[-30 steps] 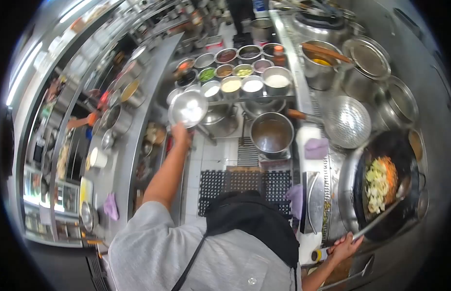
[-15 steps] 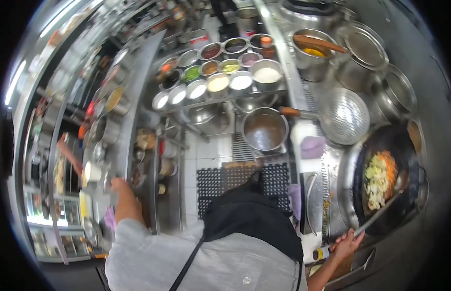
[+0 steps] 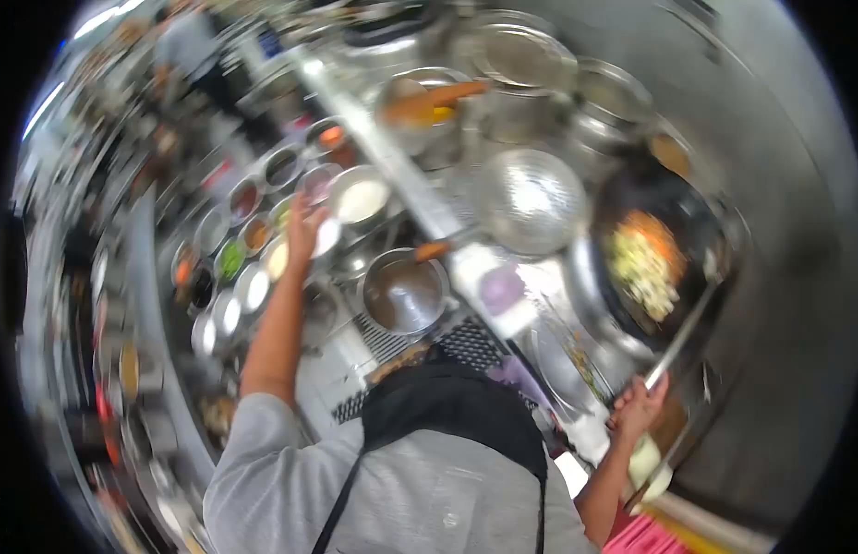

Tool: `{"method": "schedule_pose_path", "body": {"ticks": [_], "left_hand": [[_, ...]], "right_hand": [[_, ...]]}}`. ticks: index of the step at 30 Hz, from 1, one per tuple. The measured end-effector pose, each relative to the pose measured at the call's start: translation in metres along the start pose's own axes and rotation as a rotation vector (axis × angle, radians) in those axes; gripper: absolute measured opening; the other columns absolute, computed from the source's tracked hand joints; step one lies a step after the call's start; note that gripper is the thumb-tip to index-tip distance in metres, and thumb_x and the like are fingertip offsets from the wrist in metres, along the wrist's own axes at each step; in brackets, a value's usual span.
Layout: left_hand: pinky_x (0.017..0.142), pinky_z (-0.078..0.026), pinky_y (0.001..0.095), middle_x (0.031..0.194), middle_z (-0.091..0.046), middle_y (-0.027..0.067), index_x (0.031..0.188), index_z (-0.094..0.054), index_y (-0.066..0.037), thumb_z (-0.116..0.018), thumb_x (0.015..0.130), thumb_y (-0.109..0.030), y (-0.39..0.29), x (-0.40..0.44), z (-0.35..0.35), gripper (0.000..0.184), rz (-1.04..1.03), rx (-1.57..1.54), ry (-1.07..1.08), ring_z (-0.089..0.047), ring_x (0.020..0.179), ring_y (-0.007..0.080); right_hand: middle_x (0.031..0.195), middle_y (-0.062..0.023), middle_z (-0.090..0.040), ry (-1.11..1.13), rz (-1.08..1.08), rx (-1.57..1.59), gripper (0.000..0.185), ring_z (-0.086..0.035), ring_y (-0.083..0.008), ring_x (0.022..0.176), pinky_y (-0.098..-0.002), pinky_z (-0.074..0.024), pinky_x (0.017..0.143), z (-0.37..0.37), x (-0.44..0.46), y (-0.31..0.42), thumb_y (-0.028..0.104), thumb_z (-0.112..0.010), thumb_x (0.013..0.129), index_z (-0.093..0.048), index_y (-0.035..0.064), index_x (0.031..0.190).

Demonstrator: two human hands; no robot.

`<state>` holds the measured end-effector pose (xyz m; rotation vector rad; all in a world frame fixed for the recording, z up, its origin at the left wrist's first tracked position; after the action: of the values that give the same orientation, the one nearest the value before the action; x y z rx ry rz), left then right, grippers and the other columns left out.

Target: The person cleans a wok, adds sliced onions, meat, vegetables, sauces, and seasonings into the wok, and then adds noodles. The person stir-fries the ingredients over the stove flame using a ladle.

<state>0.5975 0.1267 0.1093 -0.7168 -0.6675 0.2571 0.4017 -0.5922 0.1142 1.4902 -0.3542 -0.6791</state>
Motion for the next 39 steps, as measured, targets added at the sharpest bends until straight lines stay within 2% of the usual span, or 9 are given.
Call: {"method": "schedule_pose_path", "body": {"ticks": [5,7,12,15,24,26,29,34,39], "left_hand": [[0.102,-0.036,0.0439,0.119,-0.057,0.0233,0.126,-0.048,0.006,-0.082,0.069,-0.043,0.040,0.121,-0.087,0.083,-0.035,0.054,0.221,-0.050,0.114,0.0382],[0.101,-0.039,0.0423,0.122,-0.055,0.0232,0.126,-0.046,0.006,-0.084,0.069,-0.030,0.072,0.147,-0.133,0.077,-0.093,-0.104,0.283,-0.053,0.112,0.0374],[0.089,-0.050,0.0410,0.117,-0.056,0.0180,0.131,-0.033,0.001,-0.082,0.068,-0.005,0.089,0.152,-0.158,0.080,0.225,-0.381,0.140,-0.059,0.105,0.0302],[0.084,-0.054,0.0406,0.119,-0.055,0.0182,0.133,-0.028,-0.001,-0.082,0.069,-0.008,0.082,0.146,-0.156,0.084,0.286,-0.219,0.088,-0.060,0.103,0.0300],[0.092,-0.049,0.0377,0.124,-0.053,0.0203,0.134,-0.034,0.002,-0.083,0.073,-0.030,0.010,0.146,-0.065,0.084,0.109,-0.109,-0.118,-0.060,0.106,0.0284],[0.091,-0.049,0.0368,0.123,-0.054,0.0197,0.133,-0.035,0.003,-0.082,0.074,-0.030,-0.012,0.157,-0.034,0.082,0.020,-0.238,-0.148,-0.060,0.105,0.0277],[0.088,-0.050,0.0345,0.121,-0.055,0.0175,0.132,-0.037,0.005,-0.079,0.080,-0.030,-0.066,0.162,0.021,0.075,-0.134,-0.419,-0.136,-0.060,0.101,0.0235],[0.084,-0.052,0.0329,0.116,-0.058,0.0160,0.131,-0.038,0.003,-0.074,0.085,-0.033,-0.137,0.152,0.087,0.068,-0.092,-0.334,-0.216,-0.062,0.099,0.0222],[0.079,-0.054,0.0335,0.108,-0.063,0.0146,0.128,-0.040,-0.002,-0.063,0.093,-0.028,-0.187,0.138,0.080,0.049,-0.105,-0.891,-0.010,-0.066,0.091,0.0234]], "right_hand": [[0.096,-0.0079,-0.057,0.054,-0.072,0.091,0.051,-0.056,-0.0142,0.063,-0.0282,-0.0479,0.046,-0.004,-0.043,0.070,0.002,-0.059,0.084,-0.041,0.0091,0.131],[0.068,-0.0022,-0.054,0.026,-0.046,-0.154,0.047,-0.049,-0.0090,0.047,-0.0228,-0.0414,0.041,0.020,-0.041,0.095,0.005,-0.057,0.086,-0.045,0.0016,0.132],[0.121,-0.0218,-0.062,0.192,0.244,-1.198,0.062,-0.066,-0.0286,0.096,-0.0346,-0.0525,0.084,0.042,-0.108,0.151,0.001,-0.057,0.079,-0.040,-0.0030,0.139],[0.135,-0.0238,-0.050,0.235,0.222,-1.225,0.063,-0.053,-0.0362,0.122,-0.0380,-0.0410,0.103,0.031,-0.107,0.153,0.001,-0.056,0.078,-0.040,-0.0003,0.140],[0.100,-0.0245,-0.067,-0.007,0.310,-0.965,0.061,-0.067,-0.0349,0.084,-0.0389,-0.0542,0.072,0.014,0.026,0.065,0.005,-0.057,0.081,-0.043,0.0078,0.141],[0.070,-0.0149,-0.062,-0.018,-0.072,-0.485,0.064,-0.059,-0.0218,0.053,-0.0334,-0.0481,0.047,0.015,0.033,0.067,0.006,-0.056,0.083,-0.038,0.0046,0.144],[0.062,-0.0017,-0.050,-0.050,-0.036,-0.253,0.065,-0.046,-0.0090,0.044,-0.0257,-0.0365,0.034,0.021,0.068,0.063,0.004,-0.054,0.087,-0.029,0.0008,0.147],[0.059,-0.0019,-0.051,0.159,-0.126,0.031,0.032,-0.044,-0.0112,0.041,-0.0269,-0.0371,0.038,-0.010,0.119,0.057,0.005,-0.056,0.088,-0.053,-0.0006,0.120],[0.060,-0.0021,-0.052,0.354,-0.003,-0.203,0.051,-0.046,-0.0112,0.041,-0.0280,-0.0387,0.038,-0.018,0.089,0.082,0.009,-0.058,0.085,-0.048,0.0015,0.135]]}}
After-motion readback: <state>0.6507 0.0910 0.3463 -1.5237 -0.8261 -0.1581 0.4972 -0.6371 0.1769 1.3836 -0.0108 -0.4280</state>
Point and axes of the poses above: each hand's wrist, its own x-axis towards the middle knuckle, its own z-axis out of the back of the hand, y = z × x, the point moved 6 cm from there along x, towards the middle knuckle
